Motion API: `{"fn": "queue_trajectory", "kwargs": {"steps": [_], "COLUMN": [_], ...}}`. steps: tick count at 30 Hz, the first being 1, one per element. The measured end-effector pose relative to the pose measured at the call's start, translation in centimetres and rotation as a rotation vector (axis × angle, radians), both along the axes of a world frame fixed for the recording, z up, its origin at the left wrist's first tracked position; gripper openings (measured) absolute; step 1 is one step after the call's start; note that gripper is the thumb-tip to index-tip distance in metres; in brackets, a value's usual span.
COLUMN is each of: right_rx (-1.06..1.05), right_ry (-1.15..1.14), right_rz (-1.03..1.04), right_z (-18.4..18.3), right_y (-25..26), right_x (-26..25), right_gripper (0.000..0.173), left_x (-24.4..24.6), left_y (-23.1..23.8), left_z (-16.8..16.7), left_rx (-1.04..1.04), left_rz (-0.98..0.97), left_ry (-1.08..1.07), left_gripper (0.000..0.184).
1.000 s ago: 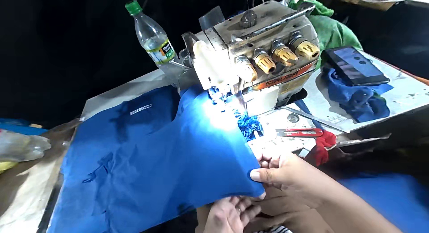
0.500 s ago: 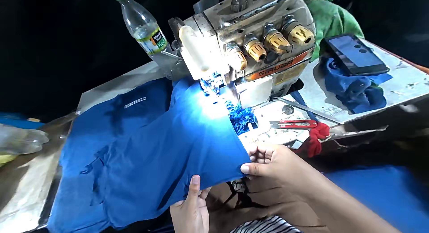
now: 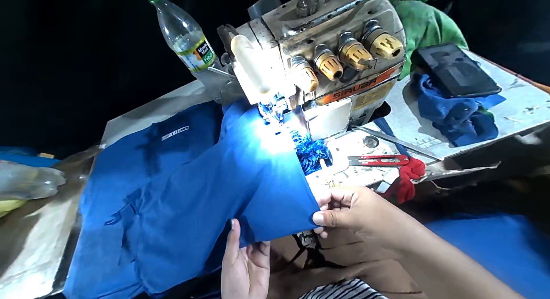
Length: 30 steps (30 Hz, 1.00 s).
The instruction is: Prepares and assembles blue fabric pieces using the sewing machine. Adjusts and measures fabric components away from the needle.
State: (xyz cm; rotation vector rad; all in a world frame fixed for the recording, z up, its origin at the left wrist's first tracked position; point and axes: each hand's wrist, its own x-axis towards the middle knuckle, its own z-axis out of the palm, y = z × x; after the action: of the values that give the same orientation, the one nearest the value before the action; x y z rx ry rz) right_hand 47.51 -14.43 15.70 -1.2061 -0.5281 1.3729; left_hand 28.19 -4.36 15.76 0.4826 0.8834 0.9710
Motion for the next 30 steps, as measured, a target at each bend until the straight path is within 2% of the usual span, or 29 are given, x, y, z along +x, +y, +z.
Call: {"fn": "queue_trajectory", "kwargs": {"steps": [3, 8, 11, 16, 26, 30], "right_rx": [-0.012, 0.031, 0.042, 0.096, 0.175, 0.136], "right_ry": [-0.008, -0.031, -0.047, -0.092, -0.11, -0.113], "right_rz": [0.007, 0.0, 0.001, 0.022, -0.022, -0.087], "right_z": [0.0, -0.3, -0.4, -1.0, -0.7, 0.3], "right_y": [0.0, -1.0, -1.1, -0.9, 0.4, 1.5], "right_x": [-0.1, 0.0, 0.0, 0.2, 0.4, 0.6], "right_gripper": [0.001, 0.004, 0.007, 0.009, 0.008, 0.02], "left_x": [-0.2, -1.2, -1.3, -1.1, -1.0, -0.5], "left_y": [0.5, -0.3, -0.2, 0.4, 2.6, 4.4], "left_z": [0.3, -0.7, -1.5, -1.8, -2.2, -1.9], "left_rx": [-0.07, 0.247, 0.374, 0.508, 0.573, 0.617], "left_rz": [-0.039, 0.088, 0.14, 0.182, 0.141, 0.111], "left_ry": [-0.057, 0.027, 0.049, 0.116, 0.164, 0.229], "left_gripper": [0.041, 0.011, 0.026, 0.023, 0.037, 0.039]}}
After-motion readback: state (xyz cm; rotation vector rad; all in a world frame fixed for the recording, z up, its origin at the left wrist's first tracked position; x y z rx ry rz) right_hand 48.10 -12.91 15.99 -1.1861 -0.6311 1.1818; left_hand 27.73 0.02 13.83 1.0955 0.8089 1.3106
